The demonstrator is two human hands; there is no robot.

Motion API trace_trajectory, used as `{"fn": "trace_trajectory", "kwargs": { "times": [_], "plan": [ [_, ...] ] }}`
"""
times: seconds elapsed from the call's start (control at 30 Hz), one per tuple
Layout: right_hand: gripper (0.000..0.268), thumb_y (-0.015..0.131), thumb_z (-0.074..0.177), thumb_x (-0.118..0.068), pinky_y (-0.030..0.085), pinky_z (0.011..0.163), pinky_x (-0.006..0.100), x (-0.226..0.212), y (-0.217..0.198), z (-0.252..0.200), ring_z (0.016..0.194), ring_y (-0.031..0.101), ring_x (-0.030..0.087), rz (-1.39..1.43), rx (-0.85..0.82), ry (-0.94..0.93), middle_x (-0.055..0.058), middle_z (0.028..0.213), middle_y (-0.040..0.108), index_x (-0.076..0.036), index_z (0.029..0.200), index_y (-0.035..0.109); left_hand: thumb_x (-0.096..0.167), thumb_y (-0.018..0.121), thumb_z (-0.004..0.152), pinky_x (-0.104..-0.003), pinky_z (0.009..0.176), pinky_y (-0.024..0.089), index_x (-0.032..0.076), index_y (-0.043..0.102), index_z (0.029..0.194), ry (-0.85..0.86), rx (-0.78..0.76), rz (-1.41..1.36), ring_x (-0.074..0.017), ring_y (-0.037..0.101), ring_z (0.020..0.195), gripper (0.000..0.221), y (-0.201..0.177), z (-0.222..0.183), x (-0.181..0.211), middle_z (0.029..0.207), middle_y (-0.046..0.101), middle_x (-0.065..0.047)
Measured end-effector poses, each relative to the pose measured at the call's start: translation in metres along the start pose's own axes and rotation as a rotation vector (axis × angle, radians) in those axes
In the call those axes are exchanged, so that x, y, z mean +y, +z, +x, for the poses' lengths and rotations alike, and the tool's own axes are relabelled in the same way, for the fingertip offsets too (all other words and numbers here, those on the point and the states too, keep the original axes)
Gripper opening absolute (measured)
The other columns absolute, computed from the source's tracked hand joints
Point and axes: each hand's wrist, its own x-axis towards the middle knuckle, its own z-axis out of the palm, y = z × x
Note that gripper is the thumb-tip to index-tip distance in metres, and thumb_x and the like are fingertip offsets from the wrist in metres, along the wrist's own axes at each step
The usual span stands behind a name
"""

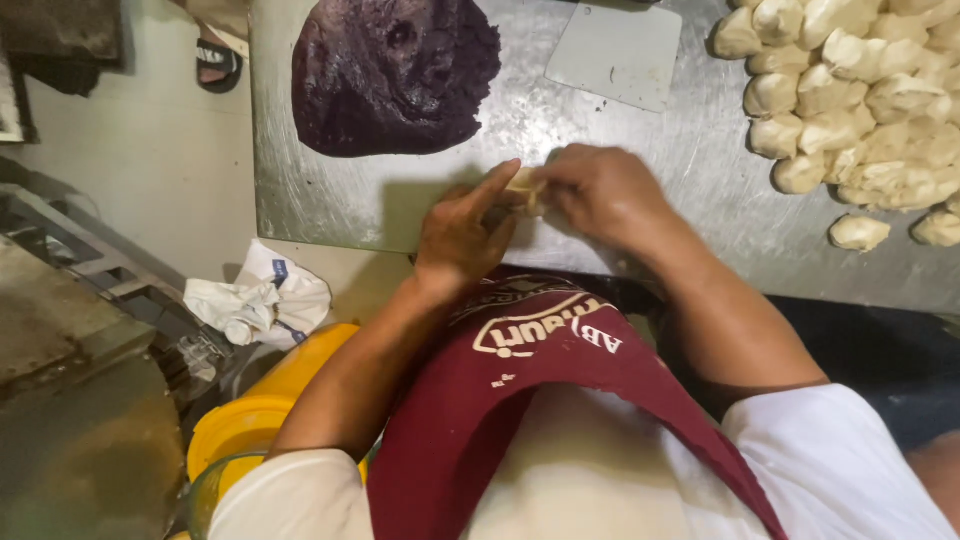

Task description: Filling dough balls with purple paste and placing them on a baking tray

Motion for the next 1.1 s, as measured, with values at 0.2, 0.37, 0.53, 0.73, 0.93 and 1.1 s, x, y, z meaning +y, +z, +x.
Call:
{"fn": "trace_trajectory", "kwargs": {
  "times": [0.2, 0.37, 0.53, 0.73, 0.93, 1.1],
  "plan": [
    [0.032, 0.054, 0.101, -0.024, 0.053, 0.076, 0.043, -0.009, 0.068, 0.056, 0.087, 0.068, 0.032, 0.0, 0.253, -0.245, 0.008, 0.098, 0.071, -0.015, 0.124, 0.073, 0.014, 0.076, 0.08, -0.041, 0.068, 0.058, 0.024, 0.073, 0.125, 0.035, -0.041, -0.202, -0.0269, 0.073, 0.069, 0.046, -0.064, 0.011, -0.02, 0.073, 0.072, -0.005],
    [0.017, 0.069, 0.1, -0.011, 0.053, 0.085, 0.036, -0.01, 0.108, 0.092, 0.089, 0.065, 0.028, 0.432, 0.639, -0.129, 0.015, 0.098, 0.072, 0.0, 0.11, 0.077, 0.003, 0.075, 0.082, -0.025, 0.046, 0.049, 0.015, 0.082, 0.101, -0.028, -0.071, -0.419, -0.0122, 0.06, 0.044, 0.024, -0.168, 0.02, -0.063, 0.053, 0.067, 0.0],
    [0.051, 0.075, 0.086, -0.028, 0.054, 0.094, 0.047, -0.047, 0.045, 0.041, 0.111, 0.068, 0.037, -0.103, -0.022, 0.36, 0.013, 0.123, 0.069, -0.015, 0.134, 0.062, 0.002, 0.075, 0.086, -0.024, 0.056, 0.052, 0.008, 0.081, 0.106, -0.173, 0.035, -0.427, -0.0078, 0.064, 0.062, 0.022, -0.259, 0.041, -0.14, 0.074, 0.074, -0.004],
    [0.034, 0.076, 0.083, -0.021, 0.057, 0.078, 0.03, -0.132, -0.007, 0.098, 0.086, 0.071, 0.018, -0.2, -0.136, 0.799, 0.001, 0.125, 0.072, -0.021, 0.117, 0.071, 0.001, 0.074, 0.093, -0.021, 0.061, 0.061, 0.006, 0.077, 0.108, -0.171, 0.139, -0.37, -0.0105, 0.073, 0.068, 0.016, -0.331, 0.087, -0.182, 0.082, 0.076, -0.005],
    [0.029, 0.062, 0.103, -0.001, 0.05, 0.105, 0.05, -0.132, 0.022, 0.283, 0.124, 0.064, 0.04, -0.289, 0.429, -0.111, 0.025, 0.133, 0.067, 0.005, 0.131, 0.064, 0.003, 0.072, 0.095, -0.022, 0.065, 0.058, 0.008, 0.076, 0.109, -0.204, 0.158, -0.358, -0.0101, 0.072, 0.07, 0.016, -0.341, 0.085, -0.203, 0.08, 0.077, -0.006],
    [0.066, 0.074, 0.096, -0.006, 0.041, 0.11, 0.061, -0.098, 0.066, 0.337, 0.153, 0.037, 0.05, -0.446, 0.242, -0.166, 0.019, 0.169, 0.03, -0.013, 0.156, 0.046, 0.0, 0.075, 0.091, -0.023, 0.072, 0.059, 0.007, 0.075, 0.114, -0.087, 0.07, -0.254, -0.0105, 0.075, 0.076, 0.025, -0.339, 0.075, -0.21, 0.085, 0.079, -0.008]
  ]
}}
